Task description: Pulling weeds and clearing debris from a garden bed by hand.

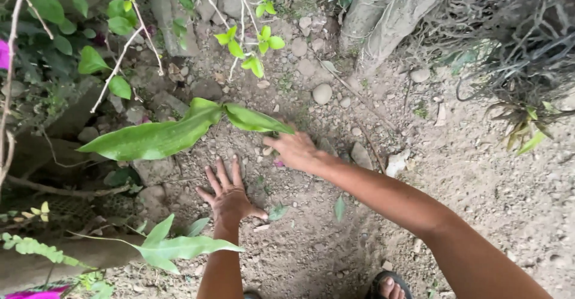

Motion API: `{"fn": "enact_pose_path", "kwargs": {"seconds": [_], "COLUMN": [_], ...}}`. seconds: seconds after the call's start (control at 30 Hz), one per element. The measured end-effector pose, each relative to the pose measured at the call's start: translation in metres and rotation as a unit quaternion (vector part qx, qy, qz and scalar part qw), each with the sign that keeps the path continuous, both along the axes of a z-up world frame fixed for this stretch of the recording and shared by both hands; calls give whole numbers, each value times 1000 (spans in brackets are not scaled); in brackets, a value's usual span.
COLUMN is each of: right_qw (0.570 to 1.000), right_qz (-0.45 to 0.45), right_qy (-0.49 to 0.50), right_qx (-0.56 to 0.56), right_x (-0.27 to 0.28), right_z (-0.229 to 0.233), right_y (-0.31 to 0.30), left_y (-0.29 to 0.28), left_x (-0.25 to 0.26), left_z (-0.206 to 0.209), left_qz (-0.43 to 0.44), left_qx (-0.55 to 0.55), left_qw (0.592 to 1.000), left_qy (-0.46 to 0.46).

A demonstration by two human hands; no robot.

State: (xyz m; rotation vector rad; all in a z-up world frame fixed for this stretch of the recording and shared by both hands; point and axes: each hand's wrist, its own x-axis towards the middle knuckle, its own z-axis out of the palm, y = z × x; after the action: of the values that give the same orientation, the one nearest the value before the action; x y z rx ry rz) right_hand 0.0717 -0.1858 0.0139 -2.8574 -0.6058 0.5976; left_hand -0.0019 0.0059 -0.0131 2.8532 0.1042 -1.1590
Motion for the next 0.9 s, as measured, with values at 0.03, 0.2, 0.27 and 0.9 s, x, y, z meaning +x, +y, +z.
{"fn": "enact_pose_path", "kwargs": {"seconds": [0.03,0.2,0.27,0.9], "right_qw": [996,948,957,742], "right_qz": [-48,-193,-219,-369], "right_qy": [55,13,-69,216], "right_qx": [57,253,179,516], "right_x": [1,74,88,98], "right_z": [2,-32,2,45], "right_y": [0,-20,-25,-42], "left_y": [0,1,1,1], "left_x": [0,1,0,3], "left_z": [-1,0,5,6], "left_qz": [-2,-6,-6,4], "left_qx": [1,0,-6,-21], "left_qw": [1000,1000,1000,1000], "left_qy": [-7,-10,-2,4]}}
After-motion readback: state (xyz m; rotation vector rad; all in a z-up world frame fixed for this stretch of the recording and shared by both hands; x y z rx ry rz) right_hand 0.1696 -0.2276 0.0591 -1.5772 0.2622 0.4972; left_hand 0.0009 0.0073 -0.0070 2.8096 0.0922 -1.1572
